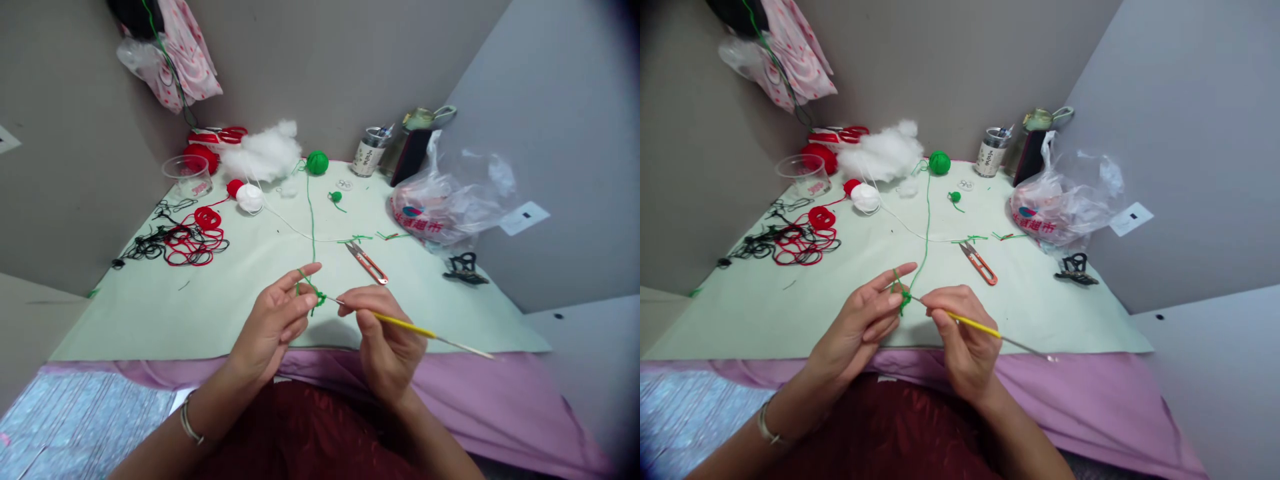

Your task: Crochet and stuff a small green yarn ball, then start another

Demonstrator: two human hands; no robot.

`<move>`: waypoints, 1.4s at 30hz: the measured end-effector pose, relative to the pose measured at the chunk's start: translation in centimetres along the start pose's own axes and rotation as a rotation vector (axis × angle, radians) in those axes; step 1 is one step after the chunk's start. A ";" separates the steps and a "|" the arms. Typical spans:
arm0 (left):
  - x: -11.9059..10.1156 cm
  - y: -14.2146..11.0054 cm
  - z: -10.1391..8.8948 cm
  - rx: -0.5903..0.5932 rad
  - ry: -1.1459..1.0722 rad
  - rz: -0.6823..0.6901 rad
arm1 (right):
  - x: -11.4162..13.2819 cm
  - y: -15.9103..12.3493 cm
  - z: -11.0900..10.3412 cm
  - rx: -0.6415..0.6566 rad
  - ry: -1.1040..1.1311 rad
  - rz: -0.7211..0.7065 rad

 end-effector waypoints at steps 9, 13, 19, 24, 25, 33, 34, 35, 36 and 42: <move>-1.2 -0.1 -0.7 -0.073 0.232 0.130 | -1.7 -0.1 0.1 -0.111 0.396 0.174; -0.2 0.1 -0.5 -0.003 0.300 0.087 | -1.6 0.3 0.7 -0.046 0.431 0.184; 0.6 0.1 -0.6 0.042 0.308 0.050 | -1.8 0.5 0.7 -0.029 0.339 0.190; 0.4 0.1 0.0 0.059 0.187 0.011 | -1.3 0.4 0.7 -0.001 0.299 0.140; 0.4 0.1 0.1 0.066 0.152 -0.007 | -1.4 0.4 0.7 0.000 0.323 0.135; 1.0 0.1 0.5 0.203 -0.096 -0.144 | -3.7 0.7 0.0 -0.074 0.667 0.367; 1.1 0.1 0.5 0.200 -0.091 -0.141 | -3.9 0.7 0.2 -0.058 0.698 0.389; 1.1 0.1 0.5 0.185 -0.066 -0.131 | -3.9 0.7 0.3 -0.037 0.720 0.399; 1.1 0.1 0.4 0.155 -0.020 -0.111 | -3.9 0.6 0.5 -0.017 0.723 0.392; 0.2 -0.2 -0.3 -0.034 0.347 0.087 | -1.8 0.6 0.6 -0.019 0.310 0.203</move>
Point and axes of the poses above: each hand's wrist, its own y-axis towards the middle knuckle, its own z-axis out of the palm, x = y × z, the point moved 7 cm from there along y, towards the middle knuckle, and after that the axes turned 12 degrees about x, right-handed, at the moved point
